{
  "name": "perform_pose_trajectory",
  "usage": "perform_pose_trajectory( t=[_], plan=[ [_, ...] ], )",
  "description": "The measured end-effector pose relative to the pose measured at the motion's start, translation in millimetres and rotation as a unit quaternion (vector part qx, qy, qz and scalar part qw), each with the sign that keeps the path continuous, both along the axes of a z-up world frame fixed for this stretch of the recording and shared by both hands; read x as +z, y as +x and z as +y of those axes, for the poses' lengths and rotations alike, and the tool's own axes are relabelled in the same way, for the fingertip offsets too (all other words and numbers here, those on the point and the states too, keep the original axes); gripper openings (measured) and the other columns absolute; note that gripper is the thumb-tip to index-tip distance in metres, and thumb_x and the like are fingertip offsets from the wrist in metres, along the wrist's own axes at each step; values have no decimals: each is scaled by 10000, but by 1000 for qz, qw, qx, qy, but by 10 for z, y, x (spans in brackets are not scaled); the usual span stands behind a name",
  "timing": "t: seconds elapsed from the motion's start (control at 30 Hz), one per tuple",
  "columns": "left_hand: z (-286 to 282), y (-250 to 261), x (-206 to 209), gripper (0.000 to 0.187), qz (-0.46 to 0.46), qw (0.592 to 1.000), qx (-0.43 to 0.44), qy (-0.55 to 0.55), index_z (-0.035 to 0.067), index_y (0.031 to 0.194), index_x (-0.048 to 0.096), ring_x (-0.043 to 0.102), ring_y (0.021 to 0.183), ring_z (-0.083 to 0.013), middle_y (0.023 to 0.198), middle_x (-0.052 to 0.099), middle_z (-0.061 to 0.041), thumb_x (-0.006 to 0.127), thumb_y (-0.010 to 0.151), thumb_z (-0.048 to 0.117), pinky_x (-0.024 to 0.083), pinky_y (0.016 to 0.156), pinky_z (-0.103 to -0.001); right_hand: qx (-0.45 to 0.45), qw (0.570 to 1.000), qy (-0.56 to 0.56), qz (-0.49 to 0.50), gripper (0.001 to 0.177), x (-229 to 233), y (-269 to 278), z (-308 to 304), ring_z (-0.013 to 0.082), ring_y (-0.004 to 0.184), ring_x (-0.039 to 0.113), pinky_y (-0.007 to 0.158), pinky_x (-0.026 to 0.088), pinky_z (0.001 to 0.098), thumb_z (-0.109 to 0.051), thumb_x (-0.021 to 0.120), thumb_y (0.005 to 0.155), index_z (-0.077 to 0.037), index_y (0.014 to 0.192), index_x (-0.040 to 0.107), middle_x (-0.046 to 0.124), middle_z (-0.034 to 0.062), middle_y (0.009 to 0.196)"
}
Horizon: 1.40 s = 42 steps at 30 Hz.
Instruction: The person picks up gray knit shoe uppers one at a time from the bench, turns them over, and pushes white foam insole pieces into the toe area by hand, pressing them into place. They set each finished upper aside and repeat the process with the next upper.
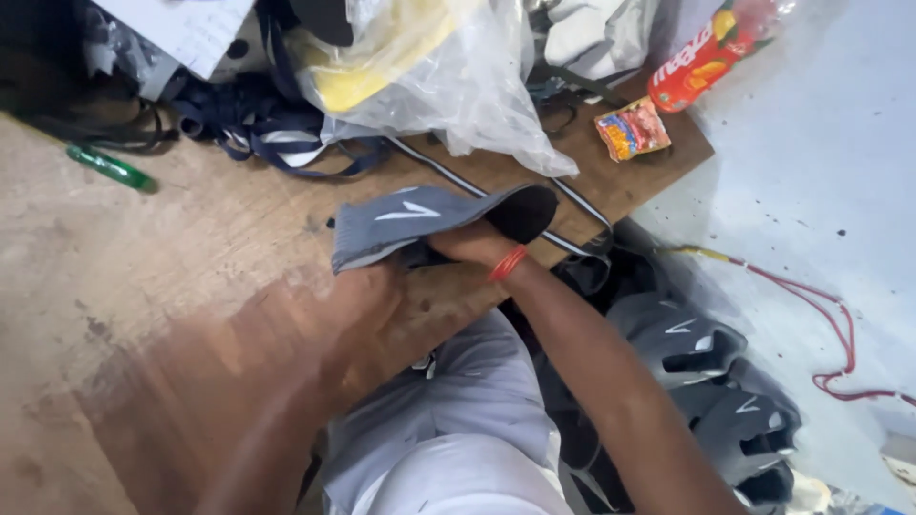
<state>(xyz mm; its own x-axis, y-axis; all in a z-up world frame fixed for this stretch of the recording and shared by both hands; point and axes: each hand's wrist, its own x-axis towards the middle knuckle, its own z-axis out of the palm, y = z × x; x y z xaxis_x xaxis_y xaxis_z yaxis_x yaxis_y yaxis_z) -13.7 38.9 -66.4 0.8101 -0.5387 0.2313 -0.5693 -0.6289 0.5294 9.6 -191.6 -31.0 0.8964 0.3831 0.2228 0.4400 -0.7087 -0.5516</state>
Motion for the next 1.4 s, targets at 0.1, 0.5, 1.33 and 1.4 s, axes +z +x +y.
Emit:
perform_pose_trajectory(
  t=[0.1, 0.5, 1.33, 1.4],
  plan=[
    [-34, 9, 359, 476, 3, 999, -31, -29, 35, 1379, 582, 489, 1309, -452, 1376, 563, -270, 554, 913, 129, 370, 1123, -499, -53, 995, 78, 31, 343, -130, -62, -26, 349, 1280, 576, 1112, 433, 420, -183, 607, 962, -47, 1276, 625, 656, 172, 1314],
    [-115, -254, 1302, 919, -34, 989, -93, 113, -89, 1358, 542, 480, 1278, -515, 1323, 555, -327, 612, 788, 629, 367, 1035, -561, 54, 998, -33, -29, 474, 147, -167, -202, 356, 1435, 511, 1238, 358, 431, -72, 470, 1028, -49, 1502, 494, 533, 189, 1542],
    [-227, -387, 776, 584, 27, 990, -83, 107, -16, 1346, 576, 634, 1113, -391, 1246, 657, -227, 616, 922, 384, 483, 954, -531, 155, 985, -79, 11, 295, 737, -902, -94, 316, 1183, 644, 1024, 498, 446, -169, 637, 894, -157, 1168, 747, 698, 110, 1208],
    [-246, -360, 736, 571, 29, 991, -93, 92, -3, 1325, 589, 639, 1128, -372, 1266, 658, -219, 630, 883, 356, 490, 966, -510, 146, 982, -94, 69, 349, 826, -843, -69, 289, 1161, 665, 1036, 506, 436, -106, 614, 871, -200, 1170, 767, 715, 82, 1159]
  ],
)
